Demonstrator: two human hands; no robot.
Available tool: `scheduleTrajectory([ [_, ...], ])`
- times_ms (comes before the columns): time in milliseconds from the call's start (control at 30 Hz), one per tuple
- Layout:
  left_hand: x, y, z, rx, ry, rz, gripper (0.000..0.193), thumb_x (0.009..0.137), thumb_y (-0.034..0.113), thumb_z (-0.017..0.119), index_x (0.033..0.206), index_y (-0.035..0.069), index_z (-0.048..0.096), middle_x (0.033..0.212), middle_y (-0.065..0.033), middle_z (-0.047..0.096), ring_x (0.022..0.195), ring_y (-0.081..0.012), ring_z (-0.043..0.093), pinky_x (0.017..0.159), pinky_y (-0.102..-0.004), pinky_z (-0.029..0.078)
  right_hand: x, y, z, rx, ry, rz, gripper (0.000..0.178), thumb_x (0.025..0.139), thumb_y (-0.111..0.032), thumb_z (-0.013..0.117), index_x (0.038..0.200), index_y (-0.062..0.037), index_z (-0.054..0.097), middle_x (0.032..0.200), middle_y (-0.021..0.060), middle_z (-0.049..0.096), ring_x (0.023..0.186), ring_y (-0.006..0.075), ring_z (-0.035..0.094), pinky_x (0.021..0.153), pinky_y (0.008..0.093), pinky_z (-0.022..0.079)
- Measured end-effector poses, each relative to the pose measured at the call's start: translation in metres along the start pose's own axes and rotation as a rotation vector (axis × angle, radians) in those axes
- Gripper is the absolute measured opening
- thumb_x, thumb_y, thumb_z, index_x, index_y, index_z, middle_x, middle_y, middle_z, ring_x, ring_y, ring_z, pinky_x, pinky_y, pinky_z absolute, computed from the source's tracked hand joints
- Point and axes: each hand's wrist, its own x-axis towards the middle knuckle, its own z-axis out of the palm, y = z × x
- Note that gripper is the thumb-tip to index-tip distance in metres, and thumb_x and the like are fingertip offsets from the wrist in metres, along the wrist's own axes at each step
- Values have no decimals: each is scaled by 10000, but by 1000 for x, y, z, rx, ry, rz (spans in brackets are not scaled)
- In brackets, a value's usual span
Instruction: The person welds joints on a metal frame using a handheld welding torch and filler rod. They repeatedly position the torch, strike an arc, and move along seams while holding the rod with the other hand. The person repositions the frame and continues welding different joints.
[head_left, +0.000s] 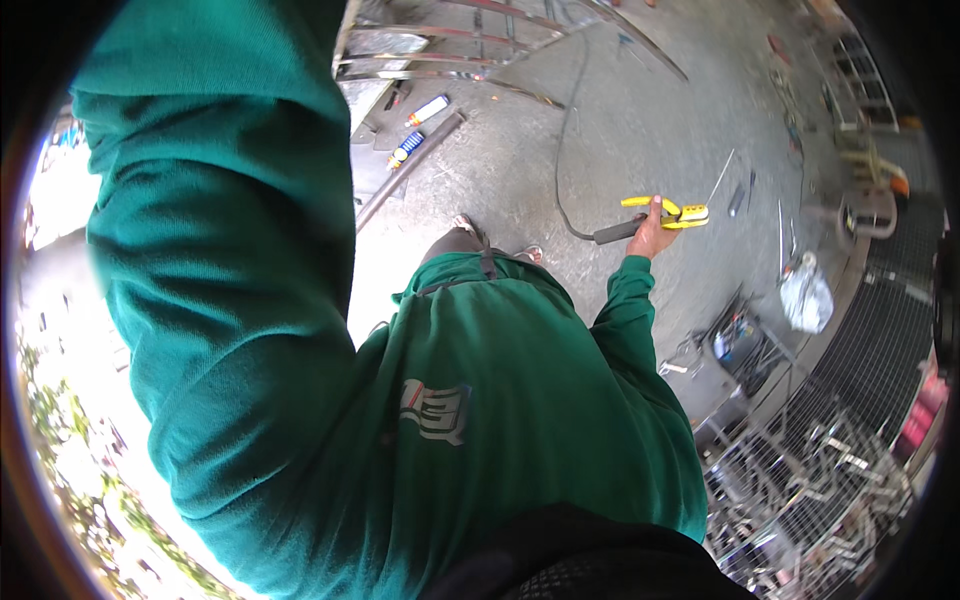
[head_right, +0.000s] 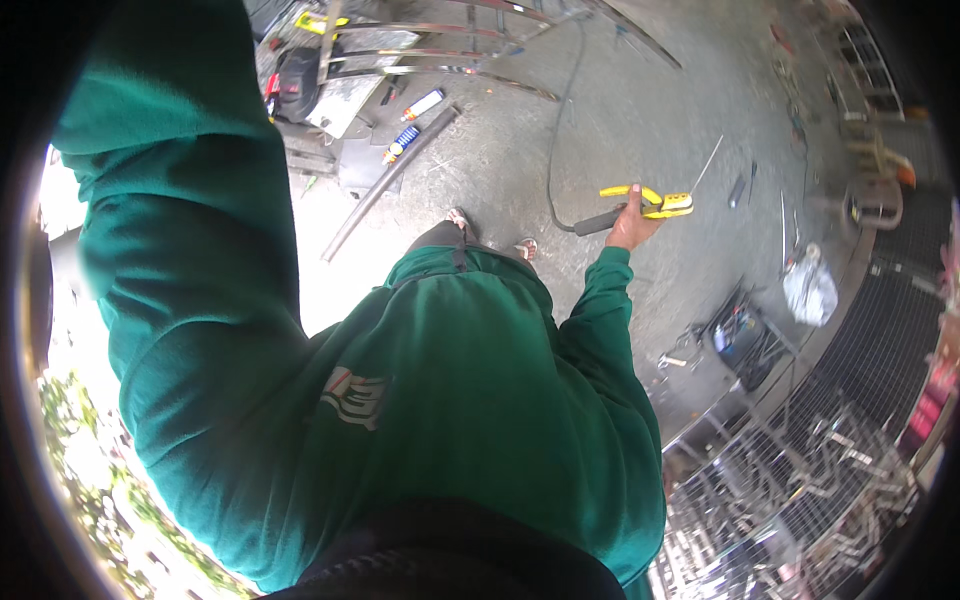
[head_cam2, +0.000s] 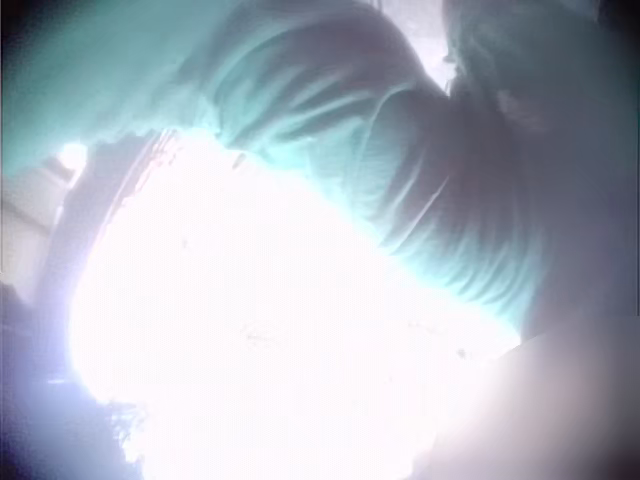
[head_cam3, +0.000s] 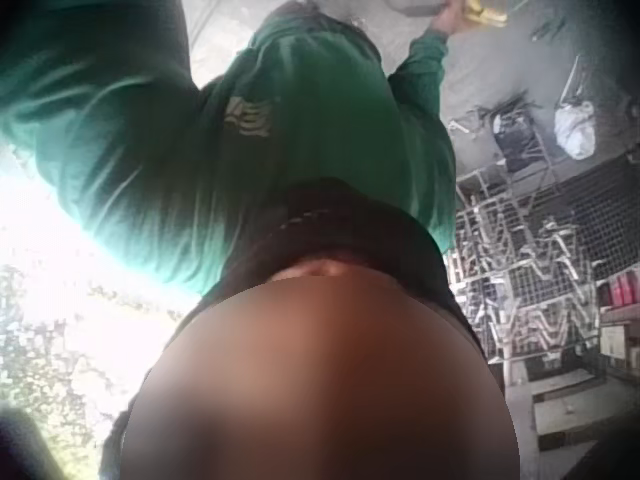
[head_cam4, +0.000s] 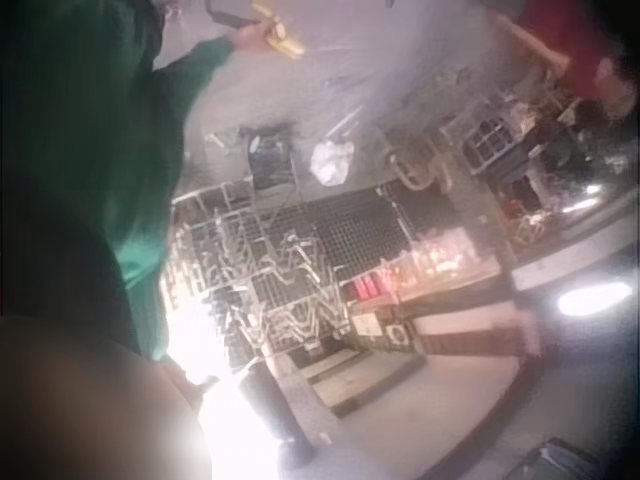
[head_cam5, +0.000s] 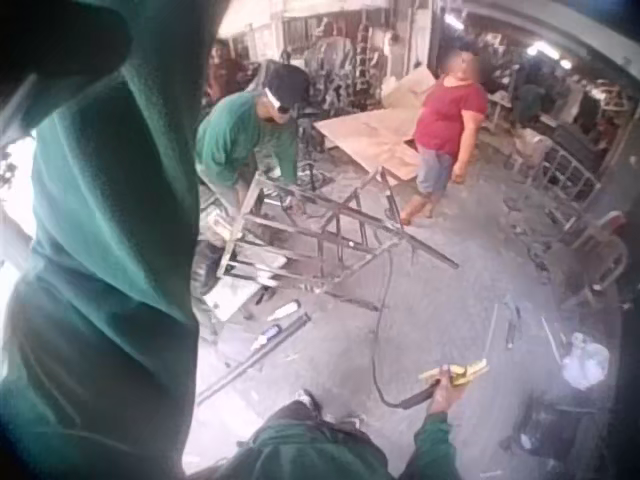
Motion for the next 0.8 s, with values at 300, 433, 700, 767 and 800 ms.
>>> scheduleTrajectory([
  [300,-124,65,-38,155,383,-104,362,890,276,505,991,-60,595,873,-186,584,812,-263,581,729,-420,437,-22,-35,15,-23,-132,17,737,764,-79,815,1353,-9,377,1045,91,590,812,159,587,661,288,515],
  [433,-151,85,-49,191,516,-131,368,896,281,496,1014,-58,577,905,-188,568,842,-266,566,751,-426,425,-27,-48,16,-22,-208,-66,787,750,-68,823,1383,17,363,1171,112,558,1013,192,556,886,333,481],
  [700,-185,63,-85,236,739,-165,381,910,292,479,1059,-53,542,968,-192,536,901,-273,535,797,-437,401,32,-44,12,-101,-155,-104,775,767,-141,831,1378,21,384,1129,119,584,890,196,576,768,338,510],
  [767,-181,51,-92,245,771,-183,385,913,294,475,1070,-52,533,984,-193,528,916,-274,527,809,-440,395,60,-49,7,-155,-57,-202,671,780,-160,825,1295,-8,425,990,98,597,702,167,550,599,314,486],
  [800,-175,45,-93,263,792,-186,387,915,296,473,1076,-52,529,992,-193,523,924,-275,523,814,-441,392,83,-57,6,-218,31,-212,579,788,-169,820,1220,-36,458,871,78,600,552,142,520,466,293,455],
])
